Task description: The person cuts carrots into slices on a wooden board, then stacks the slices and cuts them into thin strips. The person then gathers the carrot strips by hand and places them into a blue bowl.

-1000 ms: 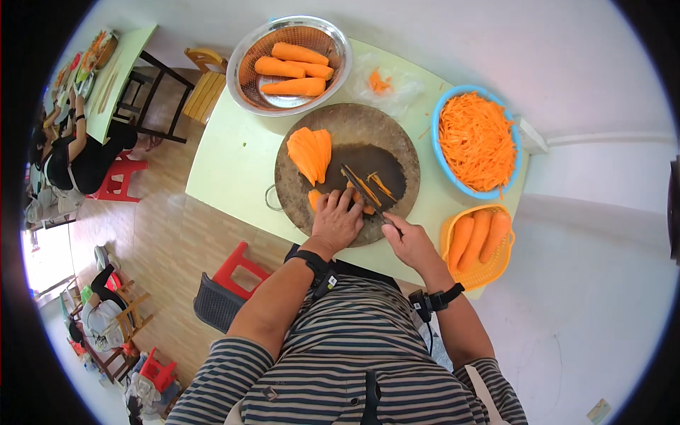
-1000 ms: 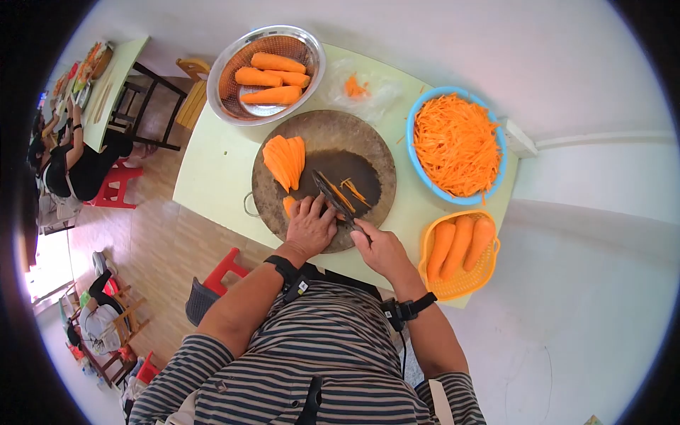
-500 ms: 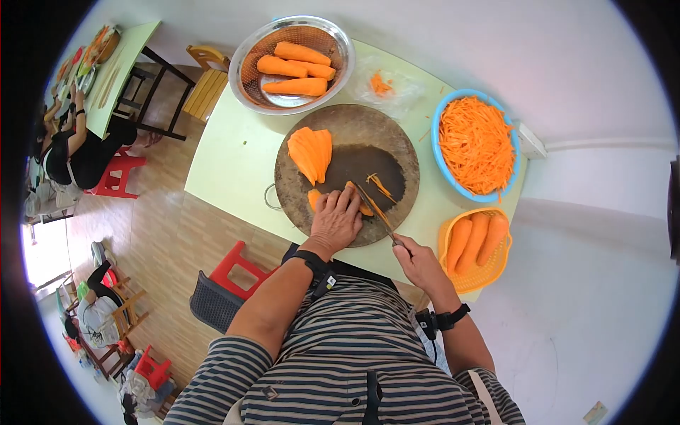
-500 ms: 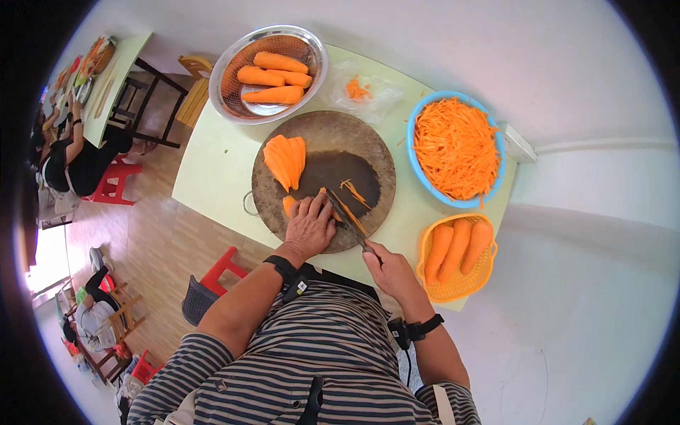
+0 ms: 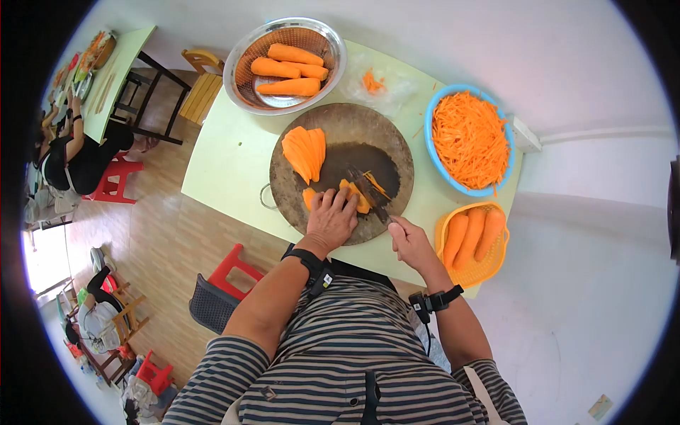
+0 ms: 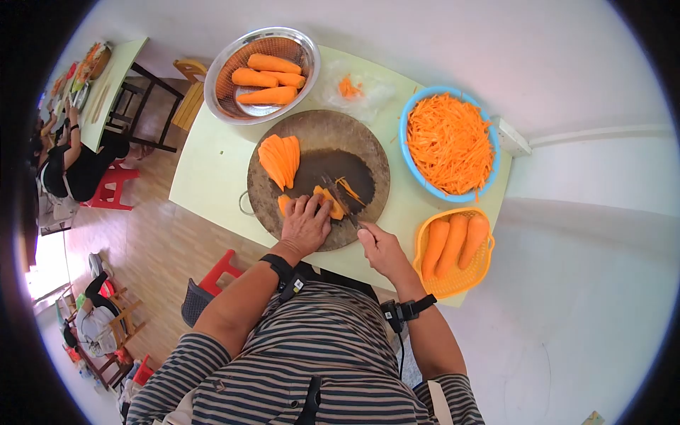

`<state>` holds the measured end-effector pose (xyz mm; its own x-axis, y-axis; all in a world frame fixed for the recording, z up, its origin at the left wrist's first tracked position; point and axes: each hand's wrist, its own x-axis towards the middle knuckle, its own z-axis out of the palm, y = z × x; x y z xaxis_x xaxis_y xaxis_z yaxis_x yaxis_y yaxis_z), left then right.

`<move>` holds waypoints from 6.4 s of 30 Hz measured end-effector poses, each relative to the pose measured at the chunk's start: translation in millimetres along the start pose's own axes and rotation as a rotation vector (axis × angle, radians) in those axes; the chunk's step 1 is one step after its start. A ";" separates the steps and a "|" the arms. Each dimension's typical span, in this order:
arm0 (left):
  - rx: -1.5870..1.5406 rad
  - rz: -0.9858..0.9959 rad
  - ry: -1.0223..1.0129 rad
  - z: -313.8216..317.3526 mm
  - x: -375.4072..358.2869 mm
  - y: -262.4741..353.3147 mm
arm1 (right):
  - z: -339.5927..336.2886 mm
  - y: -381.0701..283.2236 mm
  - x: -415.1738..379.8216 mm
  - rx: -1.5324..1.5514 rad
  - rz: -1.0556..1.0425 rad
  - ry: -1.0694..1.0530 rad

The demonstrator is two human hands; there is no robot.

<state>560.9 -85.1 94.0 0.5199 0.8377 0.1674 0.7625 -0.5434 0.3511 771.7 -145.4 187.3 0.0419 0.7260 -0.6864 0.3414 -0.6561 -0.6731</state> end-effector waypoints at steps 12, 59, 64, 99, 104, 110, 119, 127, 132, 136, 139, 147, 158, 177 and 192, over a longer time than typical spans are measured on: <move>0.038 0.030 -0.031 1.2 -1.4 -2.4 | 1.2 13.7 -22.5 -0.272 -0.316 0.074; 0.032 0.041 0.004 3.6 -0.3 -3.0 | 5.4 1.7 0.2 -0.183 -0.267 0.090; 0.003 0.035 0.035 3.4 -1.0 -1.8 | -1.1 9.2 -10.0 -0.247 -0.354 0.109; 0.017 0.024 -0.070 4.8 -4.2 -5.0 | 4.4 9.0 -24.0 -0.319 -0.298 0.062; 0.025 0.030 -0.103 0.8 -2.8 -5.0 | 7.1 4.3 -19.2 -0.417 -0.325 0.082; 0.023 0.034 -0.090 0.2 -2.6 -4.3 | 12.9 2.4 7.7 -0.413 -0.364 0.091; -0.021 0.020 0.011 5.2 -4.6 -4.0 | 5.7 5.8 -9.7 -0.279 -0.374 0.101; -0.018 0.018 -0.027 4.0 -4.1 -6.1 | 5.4 14.2 -20.2 -0.354 -0.347 0.059; -0.018 0.034 -0.023 4.0 -3.8 -5.9 | 11.9 -3.2 -6.9 -0.470 -0.297 0.101; -0.004 0.033 0.028 0.2 -0.6 -3.9 | 16.2 2.5 7.9 -0.265 -0.337 0.116; -0.018 0.039 0.033 -0.6 -1.2 -4.4 | 10.0 -0.1 4.9 -0.138 -0.274 0.078; -0.045 0.005 -0.027 3.8 -4.2 -5.2 | 3.8 12.6 -18.1 -0.359 -0.376 0.055; -0.045 0.003 -0.044 2.7 -4.2 -5.7 | 16.6 -1.8 -4.7 -0.443 -0.311 0.096; -0.044 0.000 -0.023 3.0 -5.1 -5.6 | 11.0 13.4 -23.7 -0.348 -0.337 0.083; -0.042 0.020 0.022 4.3 -5.4 -6.4 | 6.4 -3.7 1.7 -0.177 -0.245 0.102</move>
<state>554.9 -86.4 86.9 0.5257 0.8280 0.1952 0.7351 -0.5576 0.3856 764.5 -143.1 186.8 0.0290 0.8806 -0.4730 0.5103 -0.4199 -0.7505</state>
